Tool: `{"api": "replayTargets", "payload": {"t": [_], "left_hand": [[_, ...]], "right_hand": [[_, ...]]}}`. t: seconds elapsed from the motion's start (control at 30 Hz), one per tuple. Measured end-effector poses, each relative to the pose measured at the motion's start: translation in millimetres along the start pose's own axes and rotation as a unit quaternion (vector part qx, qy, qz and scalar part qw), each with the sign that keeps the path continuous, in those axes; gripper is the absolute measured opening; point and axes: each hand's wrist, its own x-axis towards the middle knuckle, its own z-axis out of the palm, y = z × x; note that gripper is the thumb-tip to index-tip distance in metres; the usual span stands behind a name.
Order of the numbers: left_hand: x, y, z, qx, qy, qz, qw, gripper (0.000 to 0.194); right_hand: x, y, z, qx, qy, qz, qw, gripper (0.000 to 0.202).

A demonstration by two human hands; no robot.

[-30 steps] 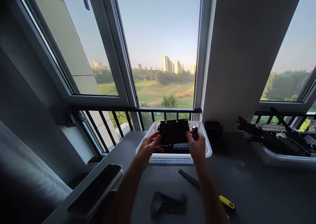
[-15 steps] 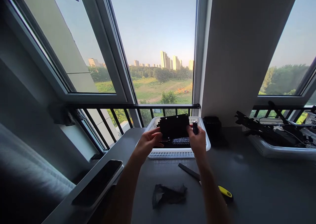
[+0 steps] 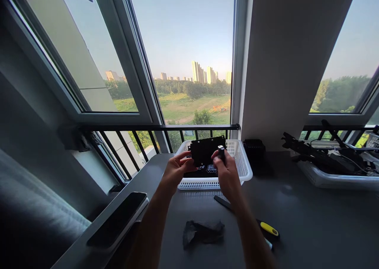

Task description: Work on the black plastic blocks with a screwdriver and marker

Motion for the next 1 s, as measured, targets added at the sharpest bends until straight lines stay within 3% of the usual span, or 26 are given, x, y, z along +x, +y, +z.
{"api": "replayTargets", "payload": {"t": [0.13, 0.27, 0.47, 0.63, 1.0], "left_hand": [[-4, 3, 4.0, 0.001, -0.048, 0.006, 0.999, 0.057], [-7, 5, 5.9, 0.005, -0.084, 0.011, 0.996, 0.053], [-7, 6, 5.5, 0.040, -0.097, 0.025, 0.994, 0.038], [-9, 6, 7.6, 0.060, -0.115, 0.037, 0.991, 0.022], [-12, 9, 9.0, 0.092, -0.135, 0.043, 0.986, 0.022]], "right_hand": [[-6, -7, 19, 0.130, -0.133, 0.116, 0.976, 0.030], [-5, -3, 30, 0.198, -0.171, 0.208, 0.943, 0.042], [-5, -5, 35, 0.293, -0.250, 0.247, 0.889, 0.031], [-5, -7, 31, 0.341, -0.265, 0.272, 0.860, 0.028], [-5, -4, 32, 0.361, -0.231, 0.295, 0.854, 0.027]]}}
